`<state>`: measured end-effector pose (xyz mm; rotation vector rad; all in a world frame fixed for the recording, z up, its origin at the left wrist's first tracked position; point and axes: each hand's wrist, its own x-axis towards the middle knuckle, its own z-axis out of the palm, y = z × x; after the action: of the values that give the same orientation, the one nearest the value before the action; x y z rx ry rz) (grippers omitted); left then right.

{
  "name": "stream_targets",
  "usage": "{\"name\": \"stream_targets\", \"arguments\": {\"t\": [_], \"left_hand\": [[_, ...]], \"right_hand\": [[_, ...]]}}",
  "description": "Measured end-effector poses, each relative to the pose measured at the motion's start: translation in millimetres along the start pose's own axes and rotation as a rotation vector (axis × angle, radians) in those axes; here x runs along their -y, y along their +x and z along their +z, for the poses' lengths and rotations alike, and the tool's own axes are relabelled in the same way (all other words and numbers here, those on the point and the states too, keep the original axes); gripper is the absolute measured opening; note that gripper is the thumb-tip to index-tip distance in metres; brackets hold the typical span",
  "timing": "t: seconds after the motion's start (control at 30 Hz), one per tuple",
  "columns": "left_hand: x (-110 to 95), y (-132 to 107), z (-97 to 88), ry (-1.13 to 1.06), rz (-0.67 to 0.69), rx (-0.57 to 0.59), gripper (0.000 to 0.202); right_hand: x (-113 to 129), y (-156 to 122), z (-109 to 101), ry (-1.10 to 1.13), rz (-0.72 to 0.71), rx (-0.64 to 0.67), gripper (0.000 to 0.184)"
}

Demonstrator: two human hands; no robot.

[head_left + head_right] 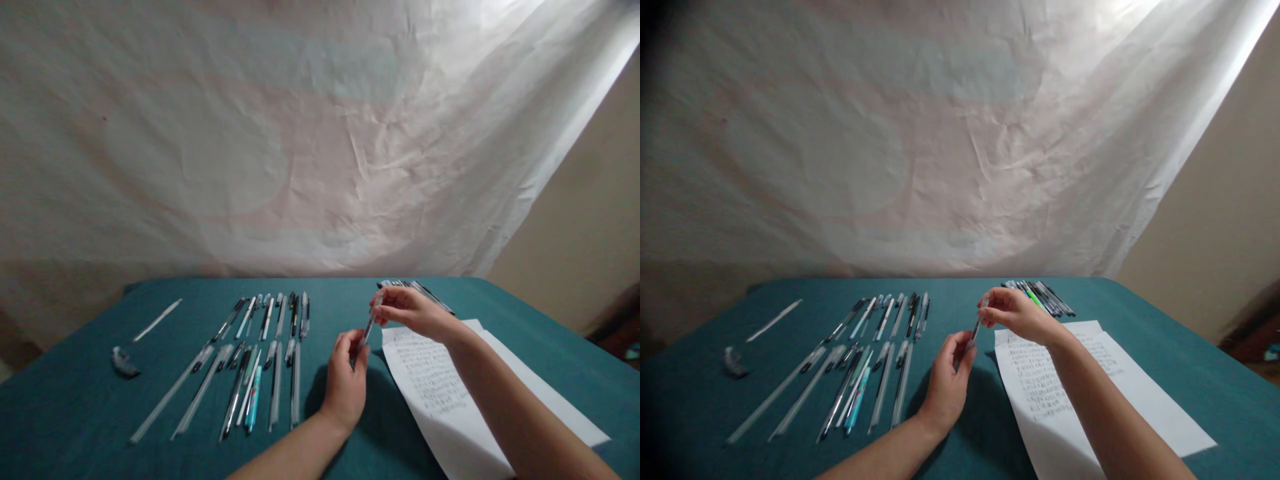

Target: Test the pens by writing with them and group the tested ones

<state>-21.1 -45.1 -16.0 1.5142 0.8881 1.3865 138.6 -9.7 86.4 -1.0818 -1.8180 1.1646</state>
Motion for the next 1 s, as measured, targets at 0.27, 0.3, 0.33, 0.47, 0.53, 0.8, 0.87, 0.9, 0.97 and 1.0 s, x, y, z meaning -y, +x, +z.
{"name": "stream_targets", "arguments": {"t": [0.27,0.3,0.33,0.47,0.53,0.8,0.87,0.9,0.97,1.0], "left_hand": [[-1.3,0.2,-1.0,-0.008,-0.005,0.002,0.023],[-1.4,0.4,-1.1,-0.004,-0.007,0.002,0.022],[-1.5,0.6,-1.2,-0.001,-0.008,0.002,0.022],[-2.0,1.2,-1.2,0.013,0.007,0.015,0.023],[-2.1,1.2,-0.8,0.018,0.018,0.012,0.022],[-1.5,0.0,0.1,0.056,0.008,0.007,0.018],[-0.7,0.0,0.2,0.062,0.001,0.011,0.019],[-0.3,0.2,0.2,0.062,-0.001,0.013,0.019],[0.6,0.8,0.3,0.055,0.003,0.015,0.019],[0.9,1.2,0.3,0.049,0.007,0.016,0.02]], "right_hand": [[-4.1,1.3,5.2,-0.109,0.057,-0.07,0.033],[-4.5,1.4,6.0,-0.132,0.07,-0.085,0.033],[-4.7,1.4,6.4,-0.15,0.082,-0.092,0.033],[-1.8,-1.7,0.8,-0.095,0.09,-0.015,0.034],[0.6,-4.2,-4.6,-0.025,0.068,0.024,0.041],[-9.4,0.0,-9.3,-0.013,-0.021,-0.134,0.034],[-12.6,2.4,-7.9,-0.074,-0.009,-0.204,0.032],[-12.9,2.8,-7.4,-0.097,0.0,-0.23,0.033],[-10.7,1.8,-7.4,-0.103,0.024,-0.217,0.035],[-8.6,0.5,-7.7,-0.083,0.03,-0.185,0.037]]}}
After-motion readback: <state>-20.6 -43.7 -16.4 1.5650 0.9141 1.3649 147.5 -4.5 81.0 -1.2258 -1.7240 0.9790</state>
